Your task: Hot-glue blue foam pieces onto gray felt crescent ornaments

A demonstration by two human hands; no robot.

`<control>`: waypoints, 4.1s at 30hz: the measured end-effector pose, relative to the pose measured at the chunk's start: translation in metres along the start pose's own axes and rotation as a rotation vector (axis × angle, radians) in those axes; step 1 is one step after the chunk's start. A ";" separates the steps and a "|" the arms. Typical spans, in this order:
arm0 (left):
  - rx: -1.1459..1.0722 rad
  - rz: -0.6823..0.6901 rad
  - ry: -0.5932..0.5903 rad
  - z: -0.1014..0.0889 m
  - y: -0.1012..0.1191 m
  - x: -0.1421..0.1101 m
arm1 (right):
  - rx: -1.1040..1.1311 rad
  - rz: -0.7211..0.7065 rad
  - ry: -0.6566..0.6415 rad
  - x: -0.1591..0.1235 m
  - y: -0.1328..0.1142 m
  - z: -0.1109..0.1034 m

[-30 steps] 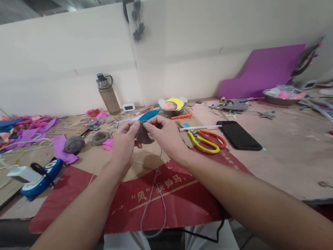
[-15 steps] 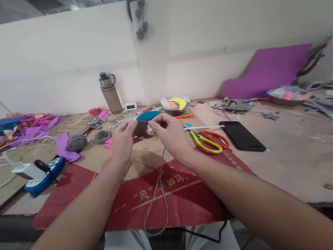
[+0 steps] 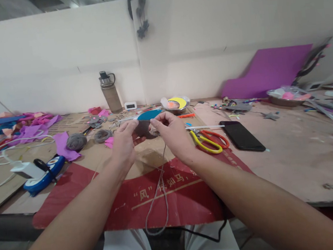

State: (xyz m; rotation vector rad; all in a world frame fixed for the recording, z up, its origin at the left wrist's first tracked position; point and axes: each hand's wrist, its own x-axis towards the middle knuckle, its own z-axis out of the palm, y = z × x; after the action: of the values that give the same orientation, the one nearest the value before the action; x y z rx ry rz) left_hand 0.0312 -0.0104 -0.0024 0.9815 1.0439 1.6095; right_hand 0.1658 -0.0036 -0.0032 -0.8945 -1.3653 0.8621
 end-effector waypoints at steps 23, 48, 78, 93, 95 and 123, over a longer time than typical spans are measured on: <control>-0.199 -0.229 -0.171 0.002 0.004 0.004 | 0.494 0.247 -0.102 0.003 -0.001 0.003; -0.232 -0.078 -0.156 0.004 0.003 0.002 | 0.228 0.095 -0.135 -0.004 0.001 0.006; -0.212 -0.173 -0.157 0.001 0.006 0.004 | 0.192 0.091 -0.176 -0.002 -0.003 0.003; 0.251 0.313 -0.088 0.002 -0.005 -0.002 | 0.327 0.145 0.138 0.006 0.003 -0.001; 0.464 0.426 -0.104 0.002 -0.008 -0.005 | 0.281 0.112 0.140 0.004 0.003 0.000; 0.389 0.332 -0.218 0.002 -0.010 -0.002 | -0.099 -0.097 -0.013 0.000 -0.001 0.000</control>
State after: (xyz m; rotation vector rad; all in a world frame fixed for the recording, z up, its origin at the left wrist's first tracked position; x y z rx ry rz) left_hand 0.0363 -0.0103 -0.0118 1.6248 1.1059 1.5406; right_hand 0.1661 -0.0044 -0.0020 -0.8924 -1.4610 0.7323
